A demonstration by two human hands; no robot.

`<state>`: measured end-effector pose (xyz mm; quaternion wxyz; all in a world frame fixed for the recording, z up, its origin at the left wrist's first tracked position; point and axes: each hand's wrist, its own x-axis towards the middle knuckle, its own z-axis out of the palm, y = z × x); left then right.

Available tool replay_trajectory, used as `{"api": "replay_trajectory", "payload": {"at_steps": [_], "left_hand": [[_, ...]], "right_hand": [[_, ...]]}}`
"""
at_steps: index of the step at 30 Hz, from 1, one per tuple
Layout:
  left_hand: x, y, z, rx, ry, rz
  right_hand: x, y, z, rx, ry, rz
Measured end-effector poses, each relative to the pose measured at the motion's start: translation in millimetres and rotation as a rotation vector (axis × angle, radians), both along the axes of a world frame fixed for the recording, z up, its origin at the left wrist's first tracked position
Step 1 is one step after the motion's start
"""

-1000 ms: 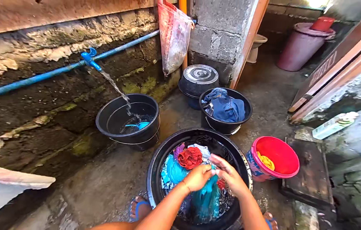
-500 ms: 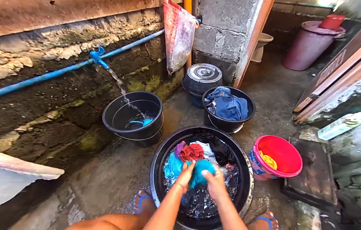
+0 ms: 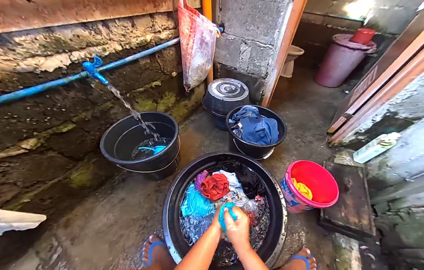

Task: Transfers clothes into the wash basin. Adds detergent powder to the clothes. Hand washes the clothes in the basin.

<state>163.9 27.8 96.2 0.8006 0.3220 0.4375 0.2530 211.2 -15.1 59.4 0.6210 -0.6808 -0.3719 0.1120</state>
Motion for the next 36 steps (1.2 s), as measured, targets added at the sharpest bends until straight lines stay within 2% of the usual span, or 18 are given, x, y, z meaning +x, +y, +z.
{"api": "replay_trajectory", "payload": {"at_steps": [1,3,5,6,10,13,15,16,18,22,25,26,28,30,32,33,35,36], "left_hand": [[-6.3,11.3,-11.4,0.035,0.072,-0.111],[-28.0,30.2,-23.9,0.134,0.157,-0.310],[-42.7,45.3,-41.6,0.295,0.284,-0.460],[-44.4,47.2,-60.1,0.371,0.397,-0.515],[-33.9,22.9,-125.0,0.405,0.756,-0.920],[-34.5,-1.6,-142.1,0.373,0.913,-1.085],[-38.2,-4.8,-144.1,0.365,0.909,-1.211],[-37.9,-0.9,-141.3,0.377,0.871,-1.249],[-33.7,12.0,-116.3,0.452,0.772,-1.194],[-21.6,15.9,-4.1,0.581,0.417,-0.759],[-35.2,17.7,51.3,0.480,0.104,-0.400],[-43.6,23.4,55.2,0.427,0.103,-0.265],[-57.4,41.1,43.1,0.327,0.268,-0.044],[-66.1,50.2,21.2,0.184,0.411,-0.113],[-61.0,41.2,0.2,0.028,0.343,-0.230],[-52.2,35.6,-6.7,-0.031,0.276,-0.218],[-35.2,32.1,-14.8,-0.049,0.165,-0.068],[-29.3,32.2,-16.1,0.037,0.155,0.009]], "right_hand": [[19.1,-3.2,-7.2,-0.106,-0.019,-0.036],[65.5,-15.4,-20.9,-0.507,-0.052,-0.077],[91.8,-21.8,-26.5,-0.945,-0.031,-0.028],[89.8,-23.0,-30.9,-1.079,-0.032,0.048],[49.1,-27.1,-64.3,-1.400,-0.150,0.522],[35.4,-33.7,-99.1,-1.547,-0.212,0.760],[41.2,-35.9,-98.6,-1.592,-0.217,0.920],[47.6,-36.9,-96.3,-1.566,-0.190,0.923],[58.1,-42.0,-86.1,-1.352,-0.035,0.758],[49.1,-50.5,-83.0,-0.823,0.382,0.618],[42.4,-42.7,-58.1,-0.670,0.409,0.427],[44.7,-39.2,-43.0,-0.650,0.365,0.360],[50.8,-33.2,-11.2,-0.598,0.314,0.317],[46.2,-28.0,20.9,-0.505,0.353,0.348],[35.6,-22.3,37.7,-0.346,0.483,0.435],[30.8,-19.9,38.7,-0.239,0.602,0.474],[25.9,-19.6,27.8,-0.060,0.877,0.473],[26.0,-22.4,19.8,-0.031,0.958,0.424]]}}
